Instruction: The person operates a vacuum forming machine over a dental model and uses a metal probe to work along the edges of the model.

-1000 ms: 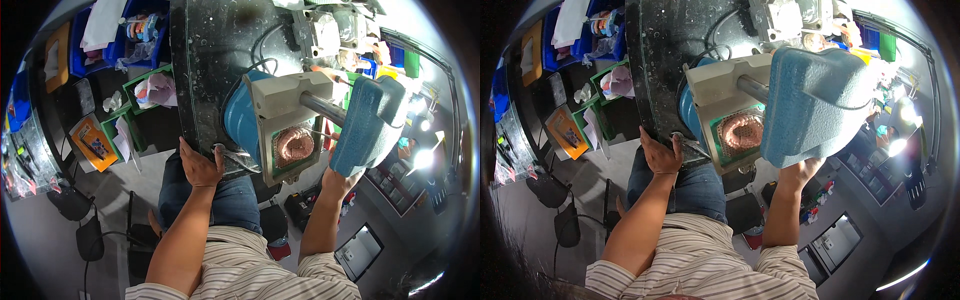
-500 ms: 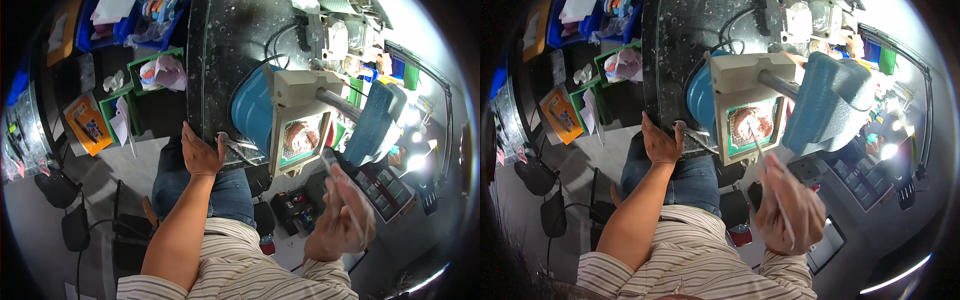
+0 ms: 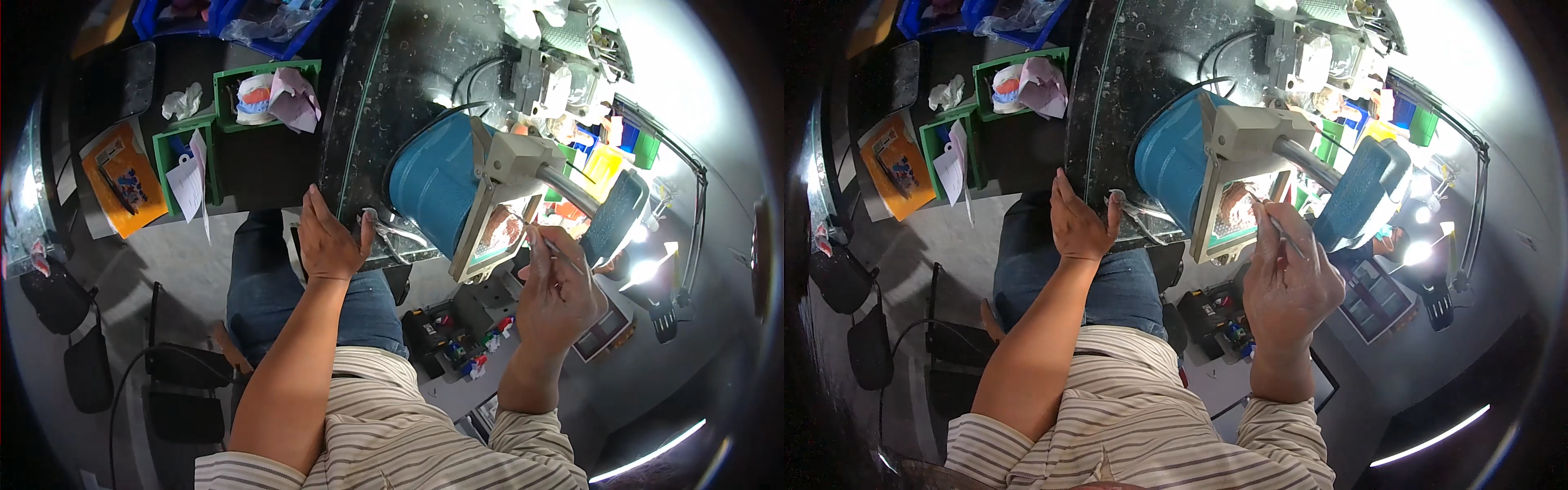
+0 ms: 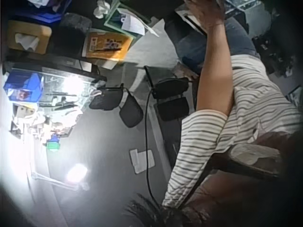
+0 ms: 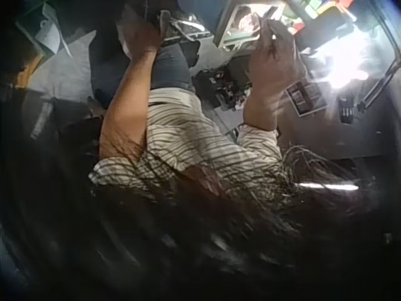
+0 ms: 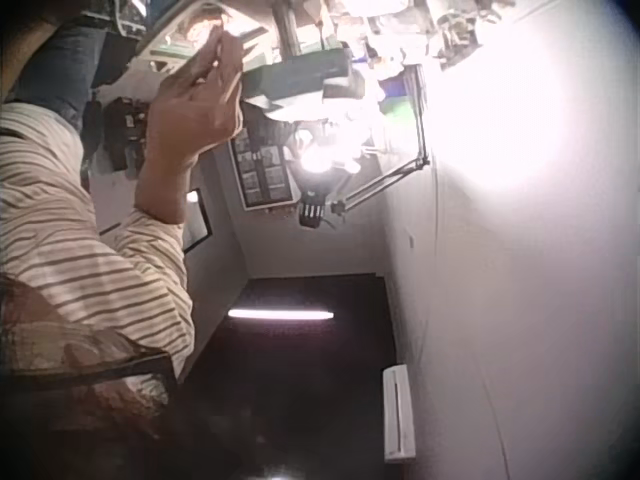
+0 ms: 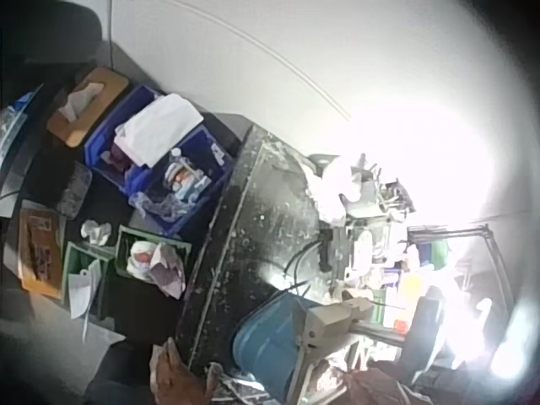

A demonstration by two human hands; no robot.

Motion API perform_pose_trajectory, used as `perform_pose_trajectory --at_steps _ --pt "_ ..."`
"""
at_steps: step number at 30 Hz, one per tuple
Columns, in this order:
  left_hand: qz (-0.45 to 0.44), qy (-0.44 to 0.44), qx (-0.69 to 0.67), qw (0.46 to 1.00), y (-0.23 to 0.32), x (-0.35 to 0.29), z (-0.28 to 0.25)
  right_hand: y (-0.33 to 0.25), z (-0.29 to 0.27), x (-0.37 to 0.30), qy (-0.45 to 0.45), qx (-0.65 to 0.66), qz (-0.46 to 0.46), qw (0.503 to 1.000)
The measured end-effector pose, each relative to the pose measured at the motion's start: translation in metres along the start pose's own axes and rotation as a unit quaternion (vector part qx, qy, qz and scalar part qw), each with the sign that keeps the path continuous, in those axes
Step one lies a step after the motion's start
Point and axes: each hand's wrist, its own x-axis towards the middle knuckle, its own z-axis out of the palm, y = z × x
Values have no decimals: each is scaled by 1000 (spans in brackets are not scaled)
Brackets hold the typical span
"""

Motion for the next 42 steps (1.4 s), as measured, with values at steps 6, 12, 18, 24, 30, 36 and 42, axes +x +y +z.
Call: perform_pose_trajectory --at_steps 6,12,18,24,30,36,42 --pt "-13 -17 -14 1000 1 1 -3 -1 1 -4 -6 3 4 1000" --pt "-11 -15 -13 1000 1 1 -3 -8 0 -5 -9 2 -10 1000" --pt "-8 -2 -23 1000 3 1 -1 -7 -1 -4 -13 3 -43 999" --pt "-5 0 -25 1000 1 2 0 -10 -1 -11 -27 11 -54 998" --pt "-4 -2 -20 1000 1 2 -3 -12 -2 -19 -27 3 -73 997" --pt "-2 -3 -25 1000 -1 2 -2 -6 -2 -34 -59 47 -78 994" --pt "4 4 -13 1000 2 1 0 14 -1 -53 -60 73 -132 987"
